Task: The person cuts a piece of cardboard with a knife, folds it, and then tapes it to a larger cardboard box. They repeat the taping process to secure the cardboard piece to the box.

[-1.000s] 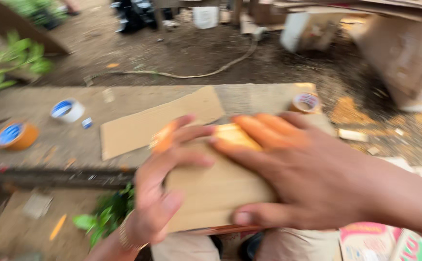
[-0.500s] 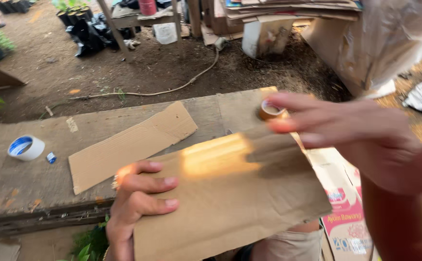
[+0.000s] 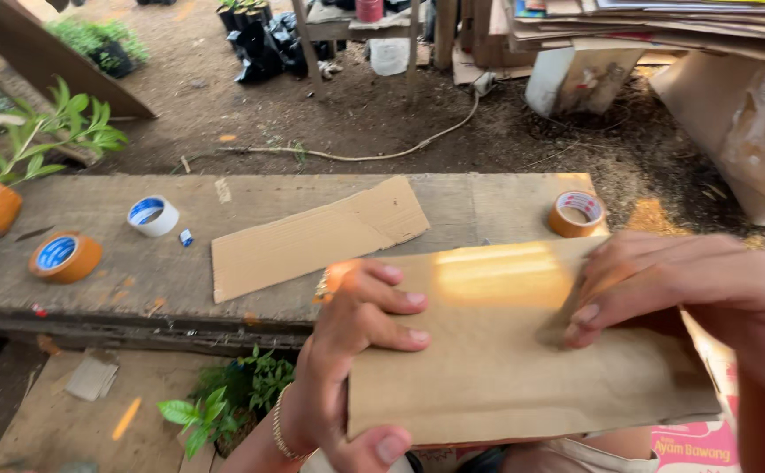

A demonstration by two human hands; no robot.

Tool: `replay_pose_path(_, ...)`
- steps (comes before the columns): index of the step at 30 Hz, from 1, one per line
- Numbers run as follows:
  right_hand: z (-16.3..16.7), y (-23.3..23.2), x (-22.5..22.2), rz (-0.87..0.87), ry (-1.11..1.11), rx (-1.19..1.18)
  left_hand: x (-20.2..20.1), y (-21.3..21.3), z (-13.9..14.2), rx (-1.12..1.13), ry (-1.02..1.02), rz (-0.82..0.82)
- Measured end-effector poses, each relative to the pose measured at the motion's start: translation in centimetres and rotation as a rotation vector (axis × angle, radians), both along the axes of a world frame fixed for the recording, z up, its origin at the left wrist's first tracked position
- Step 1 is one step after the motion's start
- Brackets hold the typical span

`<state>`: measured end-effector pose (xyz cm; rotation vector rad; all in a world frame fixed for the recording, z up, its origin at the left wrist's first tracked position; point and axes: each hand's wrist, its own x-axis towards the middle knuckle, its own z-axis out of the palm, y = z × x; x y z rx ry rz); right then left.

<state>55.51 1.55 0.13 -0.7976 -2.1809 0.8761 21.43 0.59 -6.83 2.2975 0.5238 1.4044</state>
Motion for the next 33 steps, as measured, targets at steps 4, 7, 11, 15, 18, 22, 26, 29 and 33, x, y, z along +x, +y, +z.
replay_pose_path(4, 5.6, 1.4, -4.0, 0.069, -0.397, -0.02, 0.0, -0.6, -0.6, -0.011, -0.005, 0.01)
replay_pose_path(7, 5.9, -2.7, -7.4, -0.05, -0.508, 0.363, 0.0, -0.8, -0.8, 0.001, -0.005, 0.014)
replay_pose_path(11, -1.4, -8.3, -11.0, -0.489, -0.662, 0.943, -0.4, -0.5, -0.3, -0.01, -0.002, 0.012)
replay_pose_path(15, -7.1, -8.0, -9.7, -0.751, -0.757, 1.377, -0.5, -0.3, 0.3, -0.018, 0.003, 0.012)
replay_pose_path(18, -8.9, -8.0, -10.5, -0.835, -0.652, 1.31, -0.5, -0.2, 0.2, -0.05, 0.065, 0.028)
replay_pose_path(22, -8.7, -8.3, -9.7, -0.779, -0.807, 1.253, -0.5, 0.9, -0.3, -0.033, 0.083, 0.051)
replay_pose_path(26, -9.9, -5.8, -8.9, -0.731, -0.573, 1.367, -0.6, 2.8, -1.0, 0.014, 0.009, -0.069)
replay_pose_path(29, -11.1, -5.2, -10.6, -0.864, -0.427, 1.299, -0.1, 5.2, -2.3, -0.284, -0.258, 0.046)
replay_pose_path(33, -10.8, -7.5, -13.4, -0.98, -0.335, 1.09, -0.7, 10.2, -3.6, -0.627, -0.685, -0.57)
